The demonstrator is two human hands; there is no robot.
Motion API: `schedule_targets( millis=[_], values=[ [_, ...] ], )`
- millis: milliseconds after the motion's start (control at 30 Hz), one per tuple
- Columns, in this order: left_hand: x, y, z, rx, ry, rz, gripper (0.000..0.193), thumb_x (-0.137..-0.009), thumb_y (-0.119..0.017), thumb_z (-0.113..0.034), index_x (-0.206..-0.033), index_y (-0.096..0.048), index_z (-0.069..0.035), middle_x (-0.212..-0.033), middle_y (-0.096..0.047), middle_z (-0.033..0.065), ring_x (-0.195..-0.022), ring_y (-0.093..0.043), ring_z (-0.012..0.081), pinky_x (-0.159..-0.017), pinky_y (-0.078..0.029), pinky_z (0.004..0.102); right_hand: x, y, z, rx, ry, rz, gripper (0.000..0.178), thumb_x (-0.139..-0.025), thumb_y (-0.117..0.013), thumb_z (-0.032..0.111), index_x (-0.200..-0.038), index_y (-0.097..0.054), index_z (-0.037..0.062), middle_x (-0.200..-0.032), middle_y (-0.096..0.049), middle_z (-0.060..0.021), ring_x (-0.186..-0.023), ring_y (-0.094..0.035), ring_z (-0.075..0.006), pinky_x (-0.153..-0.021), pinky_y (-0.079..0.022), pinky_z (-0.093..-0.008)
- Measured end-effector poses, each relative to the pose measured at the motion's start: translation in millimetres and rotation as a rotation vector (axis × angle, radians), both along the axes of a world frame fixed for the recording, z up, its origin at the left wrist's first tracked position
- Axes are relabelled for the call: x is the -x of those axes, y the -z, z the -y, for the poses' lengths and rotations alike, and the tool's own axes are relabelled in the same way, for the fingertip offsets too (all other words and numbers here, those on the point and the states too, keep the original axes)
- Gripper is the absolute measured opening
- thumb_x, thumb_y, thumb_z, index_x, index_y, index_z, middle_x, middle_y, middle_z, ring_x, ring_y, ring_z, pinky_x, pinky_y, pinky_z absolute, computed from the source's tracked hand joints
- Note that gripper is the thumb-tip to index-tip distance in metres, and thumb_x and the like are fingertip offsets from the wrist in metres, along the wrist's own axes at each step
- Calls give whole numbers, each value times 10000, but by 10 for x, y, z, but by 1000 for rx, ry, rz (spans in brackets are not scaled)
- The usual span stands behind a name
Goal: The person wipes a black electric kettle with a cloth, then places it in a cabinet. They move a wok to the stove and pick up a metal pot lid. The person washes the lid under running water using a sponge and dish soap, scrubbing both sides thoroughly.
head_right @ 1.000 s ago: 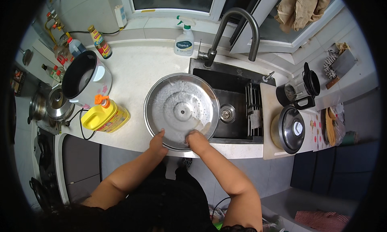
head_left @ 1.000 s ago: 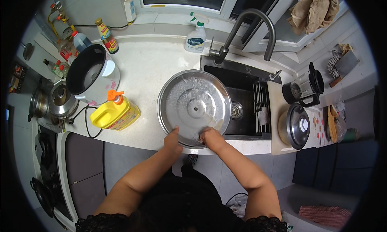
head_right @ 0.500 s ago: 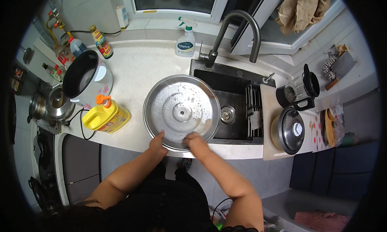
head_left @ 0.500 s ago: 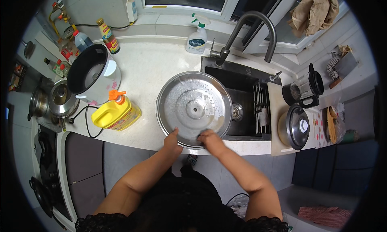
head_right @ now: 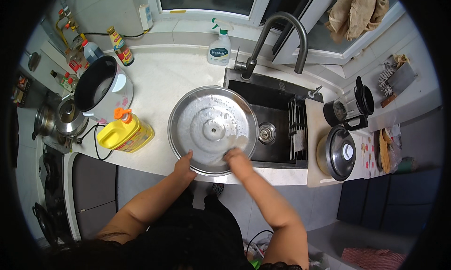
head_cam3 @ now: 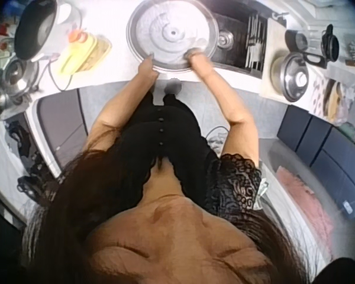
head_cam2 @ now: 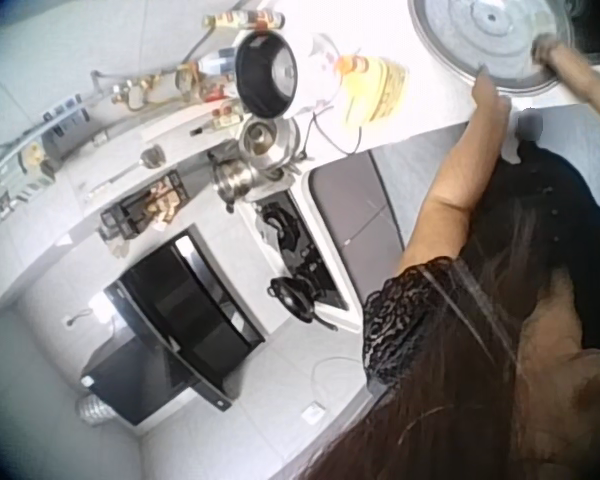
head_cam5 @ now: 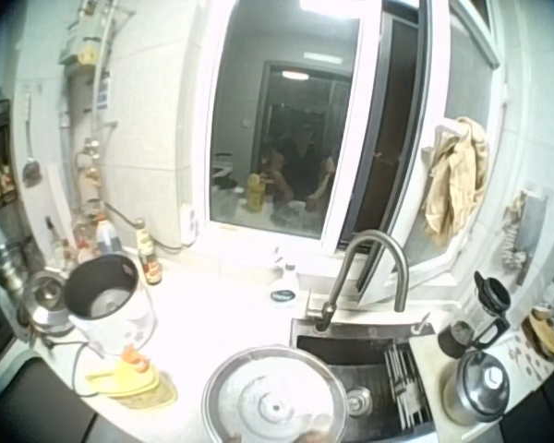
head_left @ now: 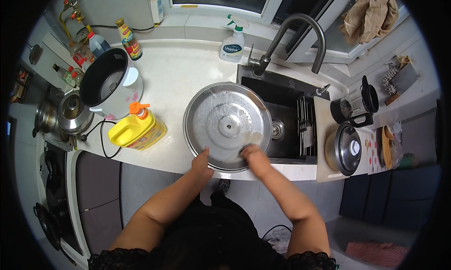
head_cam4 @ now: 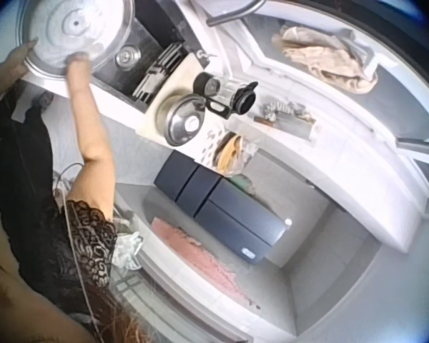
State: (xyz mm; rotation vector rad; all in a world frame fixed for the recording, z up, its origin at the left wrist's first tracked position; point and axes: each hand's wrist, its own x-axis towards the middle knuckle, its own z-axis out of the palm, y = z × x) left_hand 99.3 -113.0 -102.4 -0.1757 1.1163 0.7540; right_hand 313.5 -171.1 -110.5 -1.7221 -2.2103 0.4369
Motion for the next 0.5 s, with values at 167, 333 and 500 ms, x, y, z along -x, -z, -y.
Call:
schedule_targets(
  millis=[167,333,500],
  values=[
    [-1,116,-26,-2,2,52,440,-949,-529,-227,-1321,-404,-29,-1342,-468,149,-1167,-513,320,-955,-452,504,-400,20,-143,-85,83,292,148,-719,-560,62,-777,-694,84,-880,-663,-68,-878,-600,-257,-818,-493,-331],
    [-47,-34,-34,72,-14,13,427,-946,-538,-229,-1295,-419,-13,-1299,-499,157,-1149,-524,313,-955,-458,488,592,-178,-11,-57,-67,-259,232,-675,-580,-44,-852,-697,50,-907,-656,-118,-908,-597,-300,-829,-489,-374],
    [-14,-87,-3,26,-30,30,401,-948,-534,-214,-1275,-430,-6,-1256,-525,151,-1137,-529,308,-953,-461,488,-37,71,-378,-94,231,48,176,-738,-553,18,-828,-697,61,-910,-656,-123,-902,-592,-301,-803,-489,-373]
  ],
)
